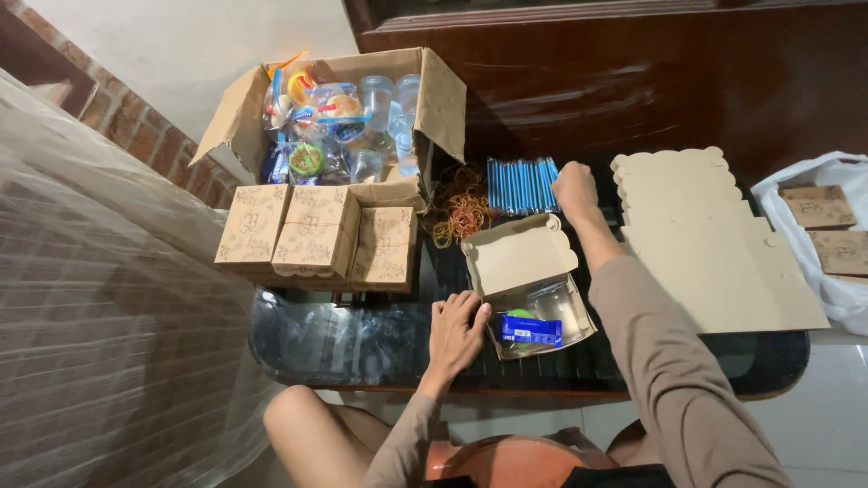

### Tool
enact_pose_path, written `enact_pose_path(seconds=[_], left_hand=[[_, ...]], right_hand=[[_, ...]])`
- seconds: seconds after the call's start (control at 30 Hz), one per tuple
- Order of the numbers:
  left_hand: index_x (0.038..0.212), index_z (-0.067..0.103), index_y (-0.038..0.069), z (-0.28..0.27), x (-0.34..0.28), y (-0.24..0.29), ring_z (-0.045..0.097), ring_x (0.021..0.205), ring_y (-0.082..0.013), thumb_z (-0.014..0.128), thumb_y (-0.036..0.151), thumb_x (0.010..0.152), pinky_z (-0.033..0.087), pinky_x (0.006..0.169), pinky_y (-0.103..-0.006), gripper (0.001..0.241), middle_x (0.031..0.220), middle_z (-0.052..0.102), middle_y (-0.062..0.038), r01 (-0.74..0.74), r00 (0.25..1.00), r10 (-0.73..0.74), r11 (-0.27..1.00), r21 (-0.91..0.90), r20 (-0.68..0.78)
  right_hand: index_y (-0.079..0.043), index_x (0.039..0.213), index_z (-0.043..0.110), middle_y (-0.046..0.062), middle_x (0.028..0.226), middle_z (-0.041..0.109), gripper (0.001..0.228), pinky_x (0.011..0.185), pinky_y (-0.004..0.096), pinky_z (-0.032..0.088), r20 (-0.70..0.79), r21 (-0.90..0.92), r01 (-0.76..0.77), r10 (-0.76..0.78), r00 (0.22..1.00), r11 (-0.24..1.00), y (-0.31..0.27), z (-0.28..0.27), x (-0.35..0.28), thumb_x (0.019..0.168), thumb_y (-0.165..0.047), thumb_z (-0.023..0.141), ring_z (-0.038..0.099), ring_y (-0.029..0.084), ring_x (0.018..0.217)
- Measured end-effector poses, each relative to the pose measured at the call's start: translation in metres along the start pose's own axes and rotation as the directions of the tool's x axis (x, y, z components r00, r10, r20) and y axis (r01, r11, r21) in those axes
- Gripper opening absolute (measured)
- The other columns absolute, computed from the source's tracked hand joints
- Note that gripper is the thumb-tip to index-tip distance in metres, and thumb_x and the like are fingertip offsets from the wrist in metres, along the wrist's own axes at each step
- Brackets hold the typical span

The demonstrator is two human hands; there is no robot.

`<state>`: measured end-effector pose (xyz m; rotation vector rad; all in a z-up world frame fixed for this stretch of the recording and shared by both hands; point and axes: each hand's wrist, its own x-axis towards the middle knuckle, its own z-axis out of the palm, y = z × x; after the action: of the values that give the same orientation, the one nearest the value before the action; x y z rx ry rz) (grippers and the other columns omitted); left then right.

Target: Folding small cardboard boxes and placing items inside them at a workspace.

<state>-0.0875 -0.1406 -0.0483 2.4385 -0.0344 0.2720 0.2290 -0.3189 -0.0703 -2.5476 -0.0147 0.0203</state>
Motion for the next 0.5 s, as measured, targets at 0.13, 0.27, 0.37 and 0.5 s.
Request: enact_pose_path(seconds=[0.13, 0.27, 0.37, 0.5], left_hand=[[0.089, 0.056, 0.023, 0.003, -0.001, -0.001, 0.060, 0.092, -0.0184, 0.038, 0.047, 0.109, 0.037, 0.088, -0.0366, 0.036, 0.098, 0.064, 0.004, -0.006, 1.000, 0.006, 1.000, -0.005, -0.009], [0.092, 0.058, 0.022, -0.001, 0.000, -0.001, 0.061, 0.090, -0.0188, 0.037, 0.048, 0.108, 0.037, 0.088, -0.0371, 0.038, 0.096, 0.064, 0.002, -0.002, 1.000, 0.002, 1.000, -0.021, -0.007], [0.112, 0.059, 0.014, -0.009, 0.003, 0.002, 0.063, 0.088, -0.0298, 0.047, 0.039, 0.104, 0.041, 0.087, -0.0437, 0.029, 0.099, 0.065, -0.009, 0.043, 0.995, -0.059, 0.980, -0.193, -0.077], [0.115, 0.064, 0.009, 0.003, 0.033, -0.012, 0.061, 0.081, -0.0351, 0.053, 0.021, 0.099, 0.049, 0.077, -0.0403, 0.023, 0.094, 0.060, -0.015, -0.035, 0.849, -0.199, 0.904, -0.427, -0.490]], right_hand=[[0.009, 0.090, 0.076, 0.032, 0.098, 0.073, 0.012, 0.079, 0.055, 0.059, 0.031, 0.050, 0.038, -0.039, 0.999, 0.998, 0.031, 0.015, 0.024, 0.088, 0.006, 0.065, 0.070, 0.050, 0.098], [0.007, 0.094, 0.077, 0.030, 0.096, 0.074, 0.012, 0.078, 0.054, 0.060, 0.046, 0.038, 0.010, -0.012, 0.999, 0.999, 0.040, 0.025, 0.033, 0.088, 0.005, 0.067, 0.072, 0.046, 0.096], [0.005, 0.094, 0.077, 0.031, 0.096, 0.074, 0.013, 0.079, 0.054, 0.060, 0.038, 0.052, 0.037, -0.039, 0.999, 0.998, 0.045, 0.025, 0.035, 0.089, 0.002, 0.066, 0.071, 0.047, 0.097], [-0.009, 0.090, 0.080, 0.021, 0.094, 0.076, 0.011, 0.078, 0.050, 0.061, 0.031, 0.088, -0.019, 0.016, 0.999, 0.996, 0.032, 0.007, 0.014, 0.090, -0.014, 0.070, 0.072, 0.042, 0.098]])
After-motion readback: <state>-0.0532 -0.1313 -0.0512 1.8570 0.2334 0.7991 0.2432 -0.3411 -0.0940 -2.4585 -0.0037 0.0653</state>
